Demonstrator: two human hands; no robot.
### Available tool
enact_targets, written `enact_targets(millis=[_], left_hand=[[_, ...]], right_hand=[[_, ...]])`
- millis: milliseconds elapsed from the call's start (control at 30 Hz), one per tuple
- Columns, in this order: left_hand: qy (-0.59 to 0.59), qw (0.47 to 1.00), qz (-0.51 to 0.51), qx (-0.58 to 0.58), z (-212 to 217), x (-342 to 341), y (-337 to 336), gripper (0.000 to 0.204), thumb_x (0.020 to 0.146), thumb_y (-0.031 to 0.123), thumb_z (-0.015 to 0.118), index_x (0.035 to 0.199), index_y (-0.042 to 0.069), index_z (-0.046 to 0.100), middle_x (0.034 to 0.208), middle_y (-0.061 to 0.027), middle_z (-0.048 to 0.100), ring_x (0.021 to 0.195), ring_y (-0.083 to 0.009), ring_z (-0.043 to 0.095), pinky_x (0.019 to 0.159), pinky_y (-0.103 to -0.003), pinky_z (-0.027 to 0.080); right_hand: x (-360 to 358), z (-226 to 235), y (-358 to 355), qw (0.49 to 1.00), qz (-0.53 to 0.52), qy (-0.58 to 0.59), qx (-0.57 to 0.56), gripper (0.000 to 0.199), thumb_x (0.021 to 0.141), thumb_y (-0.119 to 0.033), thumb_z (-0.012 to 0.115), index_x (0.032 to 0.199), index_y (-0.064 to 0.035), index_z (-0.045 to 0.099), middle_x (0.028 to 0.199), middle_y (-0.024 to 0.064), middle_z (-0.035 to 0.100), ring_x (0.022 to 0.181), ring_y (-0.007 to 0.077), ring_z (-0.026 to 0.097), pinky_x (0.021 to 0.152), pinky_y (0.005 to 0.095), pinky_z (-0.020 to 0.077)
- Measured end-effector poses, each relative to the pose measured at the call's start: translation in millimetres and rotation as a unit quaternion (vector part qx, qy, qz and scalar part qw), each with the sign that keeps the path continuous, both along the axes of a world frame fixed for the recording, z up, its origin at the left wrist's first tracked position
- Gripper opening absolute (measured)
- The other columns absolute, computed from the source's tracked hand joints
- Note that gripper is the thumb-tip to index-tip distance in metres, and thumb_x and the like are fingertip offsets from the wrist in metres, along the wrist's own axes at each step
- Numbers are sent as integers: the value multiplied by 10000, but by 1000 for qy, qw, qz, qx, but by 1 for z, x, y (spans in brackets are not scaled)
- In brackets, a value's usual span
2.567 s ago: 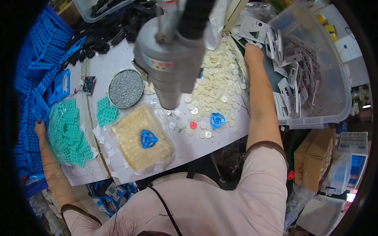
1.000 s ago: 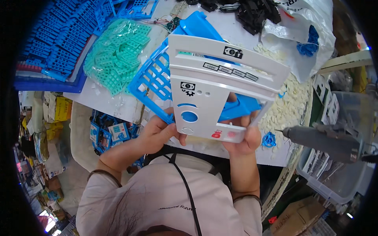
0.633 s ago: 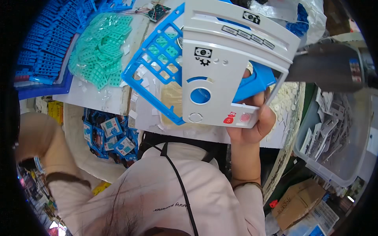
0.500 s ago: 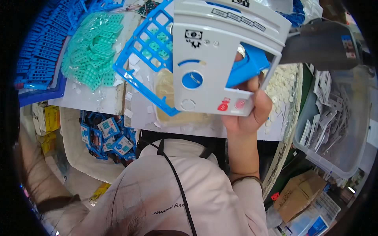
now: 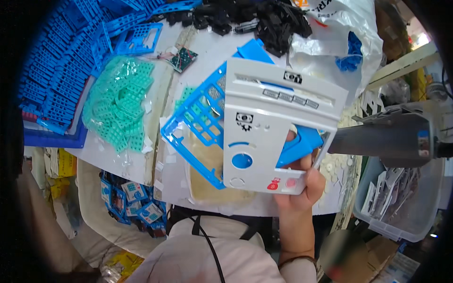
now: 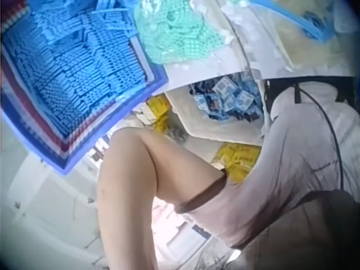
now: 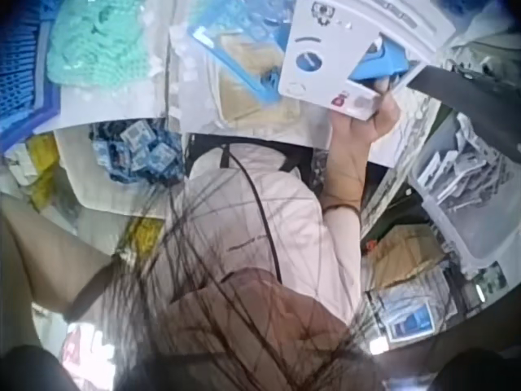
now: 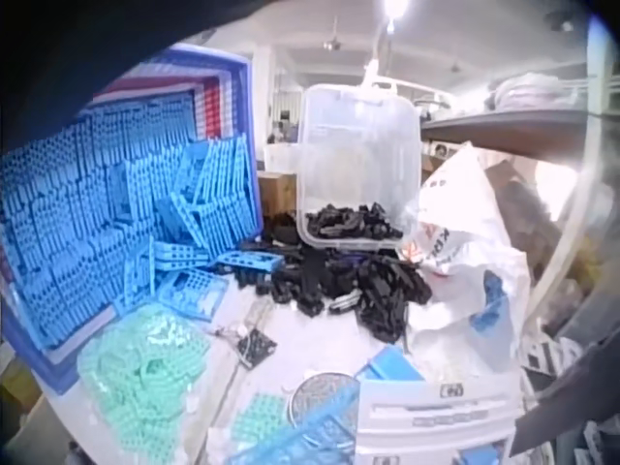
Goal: Assembling components of an electronic toy device using an electric screwdriver and small parts on a factory workstation.
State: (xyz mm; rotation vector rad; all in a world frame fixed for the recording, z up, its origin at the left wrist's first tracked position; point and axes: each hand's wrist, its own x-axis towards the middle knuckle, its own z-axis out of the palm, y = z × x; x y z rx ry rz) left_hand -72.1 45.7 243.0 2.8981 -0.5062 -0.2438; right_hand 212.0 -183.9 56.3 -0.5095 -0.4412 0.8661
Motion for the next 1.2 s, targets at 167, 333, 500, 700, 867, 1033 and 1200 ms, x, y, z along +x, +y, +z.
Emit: enact_targets(millis=[167, 333, 500, 700, 867, 1033, 1200], left_hand=[[-6, 999, 31, -28, 10, -7, -1, 561, 1000, 321, 531, 1467, 24, 442, 1271, -148, 611, 1161, -240, 575, 1013, -405, 460], [-4, 1000, 23, 2, 7, 1, -2, 573, 994, 334, 522, 1470, 25, 442, 1296, -155, 604, 1195, -255, 564, 1040, -419, 447], [-15, 1000, 23, 10, 9, 6, -4, 585, 989, 347, 514, 1473, 25, 443, 1321, -162, 596, 1230, -270, 553, 1068, -434, 433], [-146, 986, 83, -16, 50, 13, -2, 601, 983, 363, 503, 1476, 26, 444, 1351, -171, 587, 1271, -289, 539, 1101, -451, 416], [-234, 826, 348, -377, -16, 71, 21, 613, 978, 377, 495, 1479, 26, 444, 1375, -178, 579, 1305, -304, 527, 1128, -466, 403], [27, 581, 442, -683, -112, 63, -18, 445, 976, 207, 614, 1371, 37, 498, 1169, -123, 662, 999, -221, 677, 820, -359, 587], [-65, 448, 511, -731, -151, 42, -32, 400, 999, 215, 607, 1345, 51, 490, 1150, -126, 662, 972, -222, 694, 742, -358, 611]], right_hand=[[17, -14, 6, 991, 108, 11, 71, 734, 922, -421, 600, 1512, -47, 375, 1451, 109, 522, 1350, 278, 497, 1154, 488, 365], [3, 3, 8, 999, 29, -8, -27, 753, 928, -373, 599, 1530, -21, 315, 1501, 121, 472, 1368, 268, 480, 1164, 470, 351], [4, 2, 17, 995, 82, -9, 53, 693, 903, -335, 632, 1466, -20, 380, 1447, 146, 512, 1327, 271, 507, 1142, 461, 377], [0, 16, 25, 995, 101, 18, 16, 444, 908, -308, 628, 1244, -50, 496, 1279, 99, 582, 1246, 252, 548, 1112, 456, 403], [1, 4, 18, 994, 110, 13, -24, 549, 909, -313, 628, 1357, -33, 478, 1314, 107, 579, 1252, 259, 549, 1126, 456, 393], [-10, -4, 35, 983, 137, -20, -123, 364, 919, -184, 639, 1219, 9, 569, 1172, 109, 661, 1000, 147, 620, 882, 309, 493], [-15, 14, 51, 929, 69, -236, -276, 161, 960, -110, 600, 1050, 19, 633, 1152, 116, 689, 929, 114, 625, 823, 248, 489]])
